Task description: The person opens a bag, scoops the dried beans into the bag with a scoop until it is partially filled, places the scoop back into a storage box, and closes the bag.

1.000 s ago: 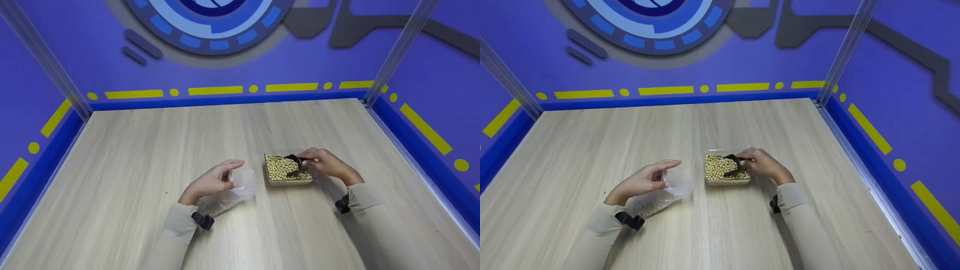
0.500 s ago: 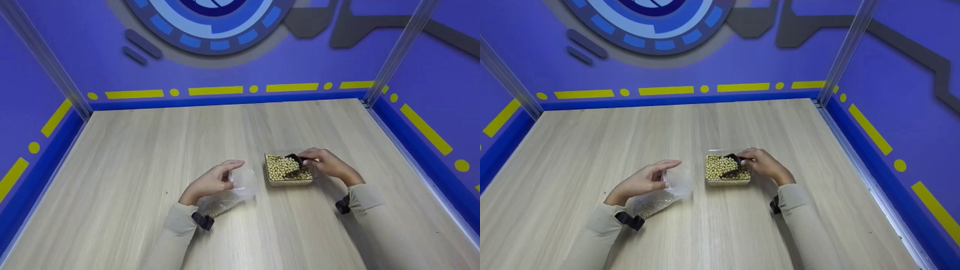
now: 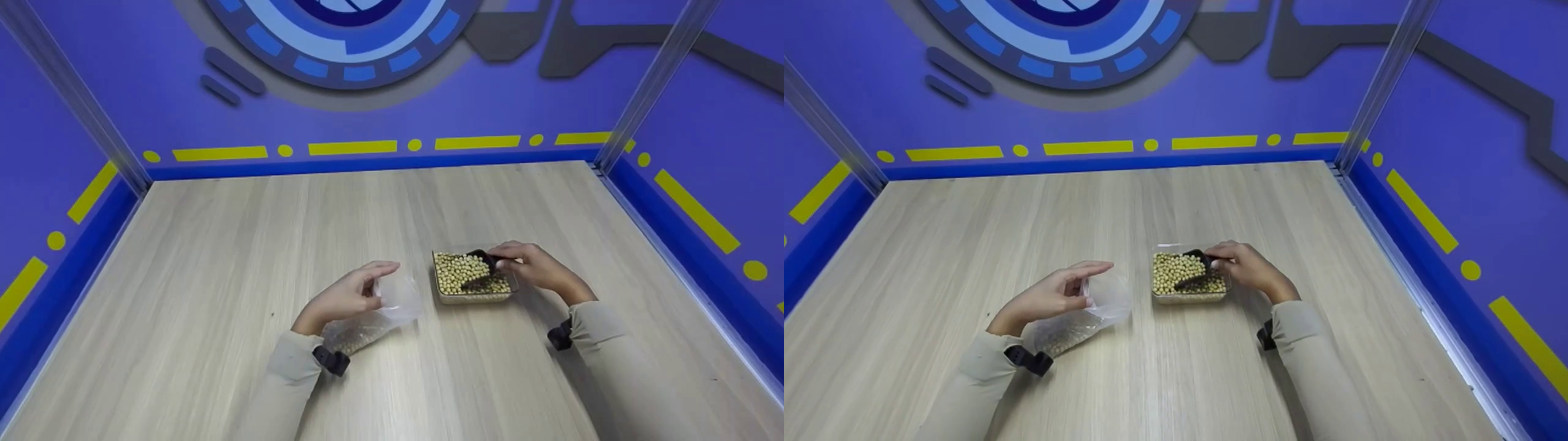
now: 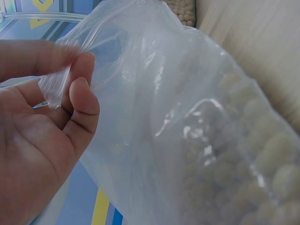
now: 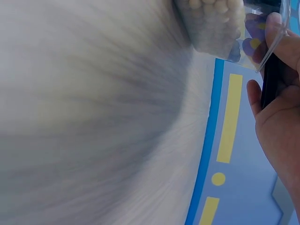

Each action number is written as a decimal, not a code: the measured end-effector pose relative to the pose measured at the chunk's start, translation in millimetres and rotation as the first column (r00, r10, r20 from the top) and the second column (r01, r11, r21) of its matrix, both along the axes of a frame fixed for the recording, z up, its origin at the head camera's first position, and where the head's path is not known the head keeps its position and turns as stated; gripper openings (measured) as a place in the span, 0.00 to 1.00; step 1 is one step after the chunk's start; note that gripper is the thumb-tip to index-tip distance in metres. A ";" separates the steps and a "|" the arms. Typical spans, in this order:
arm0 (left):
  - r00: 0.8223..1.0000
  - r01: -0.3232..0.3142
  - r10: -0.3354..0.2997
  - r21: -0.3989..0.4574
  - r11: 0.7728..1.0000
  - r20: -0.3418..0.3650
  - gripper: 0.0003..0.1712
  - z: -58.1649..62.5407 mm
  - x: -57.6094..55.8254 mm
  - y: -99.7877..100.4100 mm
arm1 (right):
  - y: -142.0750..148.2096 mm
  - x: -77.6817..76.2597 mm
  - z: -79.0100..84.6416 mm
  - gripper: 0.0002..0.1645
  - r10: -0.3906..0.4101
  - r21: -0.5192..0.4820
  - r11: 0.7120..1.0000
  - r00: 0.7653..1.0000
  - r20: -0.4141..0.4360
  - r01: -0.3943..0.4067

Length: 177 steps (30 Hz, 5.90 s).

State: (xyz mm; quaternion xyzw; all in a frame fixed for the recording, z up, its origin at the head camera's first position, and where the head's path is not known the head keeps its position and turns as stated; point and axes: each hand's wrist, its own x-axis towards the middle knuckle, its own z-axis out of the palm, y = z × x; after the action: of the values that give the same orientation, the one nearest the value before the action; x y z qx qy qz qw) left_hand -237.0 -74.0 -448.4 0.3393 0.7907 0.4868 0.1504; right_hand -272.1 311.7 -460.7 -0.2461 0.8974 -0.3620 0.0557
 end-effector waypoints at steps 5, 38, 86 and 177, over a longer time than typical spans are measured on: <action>1.000 -0.003 0.003 -0.006 1.000 0.001 0.37 -1.0 -0.6 0.1 | -0.4 -0.1 0.3 0.21 0.001 -0.019 1.000 1.000 0.004 -0.001; 1.000 -0.001 0.001 -0.014 1.000 0.027 0.37 -0.9 -0.9 1.2 | 1.3 -2.4 -3.0 0.20 -0.021 -0.058 0.998 0.999 0.031 0.023; 0.999 0.005 -0.006 0.010 1.000 0.040 0.38 -0.8 -0.8 -4.0 | 2.4 -1.0 -0.8 0.20 -0.007 -0.246 0.969 1.000 0.002 0.008; 0.997 0.004 -0.012 0.110 0.994 0.072 0.34 0.0 0.1 -8.4 | -81.6 -1.4 26.2 0.19 0.224 0.009 0.974 0.965 -0.135 -0.224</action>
State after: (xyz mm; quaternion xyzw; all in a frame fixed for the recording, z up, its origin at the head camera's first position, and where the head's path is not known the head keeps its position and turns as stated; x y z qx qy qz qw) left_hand -236.9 -82.4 -448.4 0.3324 0.7554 0.5408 0.1624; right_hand -273.5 230.0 -434.5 -0.3699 0.8643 -0.3389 0.0347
